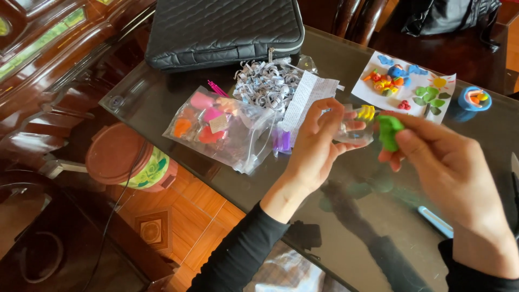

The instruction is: The person molds small pieces of purple and green clay into shapes on a glass table. They handle various colored clay pieces, including purple, green, and pink, and place the finished items on the table.

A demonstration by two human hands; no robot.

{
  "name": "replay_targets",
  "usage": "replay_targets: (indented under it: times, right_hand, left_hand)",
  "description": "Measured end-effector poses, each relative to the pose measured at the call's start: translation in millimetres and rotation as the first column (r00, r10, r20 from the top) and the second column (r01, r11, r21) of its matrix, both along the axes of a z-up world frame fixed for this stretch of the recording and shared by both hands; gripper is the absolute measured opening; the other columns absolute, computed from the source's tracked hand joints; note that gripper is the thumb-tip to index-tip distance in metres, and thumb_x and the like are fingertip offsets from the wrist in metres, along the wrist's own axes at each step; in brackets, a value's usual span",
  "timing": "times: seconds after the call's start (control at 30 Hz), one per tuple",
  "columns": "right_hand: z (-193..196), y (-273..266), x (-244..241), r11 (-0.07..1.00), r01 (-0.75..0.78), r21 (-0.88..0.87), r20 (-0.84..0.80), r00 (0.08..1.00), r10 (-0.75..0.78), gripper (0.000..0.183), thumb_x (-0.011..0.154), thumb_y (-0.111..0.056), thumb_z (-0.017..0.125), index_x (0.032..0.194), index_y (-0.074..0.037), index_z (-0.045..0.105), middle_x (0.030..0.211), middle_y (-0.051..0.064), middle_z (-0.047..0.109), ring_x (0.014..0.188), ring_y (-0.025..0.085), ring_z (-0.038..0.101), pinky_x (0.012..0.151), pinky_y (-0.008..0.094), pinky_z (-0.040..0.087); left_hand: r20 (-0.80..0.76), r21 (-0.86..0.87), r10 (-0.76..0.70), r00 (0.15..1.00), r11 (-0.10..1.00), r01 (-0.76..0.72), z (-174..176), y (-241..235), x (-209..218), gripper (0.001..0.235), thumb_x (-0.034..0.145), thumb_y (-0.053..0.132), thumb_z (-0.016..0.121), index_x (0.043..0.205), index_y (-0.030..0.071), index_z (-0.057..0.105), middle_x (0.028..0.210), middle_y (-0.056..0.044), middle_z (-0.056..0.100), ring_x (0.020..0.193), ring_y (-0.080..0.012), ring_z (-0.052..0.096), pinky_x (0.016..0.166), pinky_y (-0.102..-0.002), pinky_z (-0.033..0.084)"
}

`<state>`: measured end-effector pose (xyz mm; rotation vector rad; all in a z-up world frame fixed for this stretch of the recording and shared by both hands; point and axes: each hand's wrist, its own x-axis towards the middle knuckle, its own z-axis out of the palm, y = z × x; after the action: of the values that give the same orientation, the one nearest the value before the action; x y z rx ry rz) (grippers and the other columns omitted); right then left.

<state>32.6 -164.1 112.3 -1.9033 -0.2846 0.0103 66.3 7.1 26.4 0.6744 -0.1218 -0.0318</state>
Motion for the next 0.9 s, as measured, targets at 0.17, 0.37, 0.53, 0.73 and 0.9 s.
replay_targets:
  times: [0.17,0.37,0.53,0.73,0.9]
  right_hand:
    - [7,9,-3,0.990,0.079,0.118,0.045,0.995,-0.084,0.036,0.114,-0.003,0.038,0.138,0.013,0.059,0.089,0.024,0.061,0.073,0.028,0.056,0.078,0.035,0.056]
    - [-16,16,0,0.980,0.195,-0.032,0.308,0.935,-0.176,0.019,0.108,0.010,0.053,0.117,0.010,0.070,0.099,0.014,0.059,0.061,0.018,0.057,0.059,0.027,0.047]
    - [-30,19,2,0.913,0.383,-0.137,0.483,0.831,-0.276,0.012,0.106,0.003,0.069,0.116,0.002,0.076,0.096,0.009,0.074,0.083,0.014,0.067,0.073,0.028,0.053]
    - [-26,20,-2,0.928,0.310,-0.205,0.544,0.824,-0.155,0.012,0.108,0.000,0.067,0.115,0.002,0.076,0.108,0.011,0.075,0.078,0.018,0.060,0.071,0.031,0.050]
    - [-25,21,-3,0.928,0.312,-0.203,0.482,0.857,-0.182,0.020,0.096,-0.009,0.085,0.113,-0.001,0.078,0.088,0.004,0.070,0.071,0.013,0.047,0.071,0.026,0.042]
  left_hand:
    - [-0.063,0.222,0.119,0.991,0.970,-0.102,15,-16,-14,0.031,0.100,0.028,0.060,0.118,0.005,0.052,0.122,-0.020,0.058,0.104,-0.0308,0.068,0.082,-0.050,0.064]
    - [0.036,0.154,0.143,0.989,0.977,-0.147,25,-25,-26,0.031,0.101,0.031,0.062,0.115,0.007,0.048,0.110,-0.013,0.059,0.106,-0.0281,0.069,0.085,-0.048,0.065]
    - [0.002,0.170,0.166,0.986,0.972,-0.163,32,-23,-29,0.027,0.102,0.033,0.059,0.111,0.009,0.053,0.110,-0.013,0.058,0.100,-0.0240,0.067,0.087,-0.051,0.065]
    - [0.068,0.366,0.287,0.955,0.884,-0.292,29,-23,-24,0.029,0.102,0.040,0.055,0.113,0.012,0.052,0.103,-0.006,0.052,0.087,-0.0125,0.056,0.068,-0.037,0.067]
    - [0.135,0.449,0.366,0.921,0.806,-0.386,27,-21,-25,0.020,0.104,0.034,0.054,0.112,0.016,0.054,0.107,-0.004,0.054,0.096,-0.0121,0.057,0.065,-0.034,0.066]
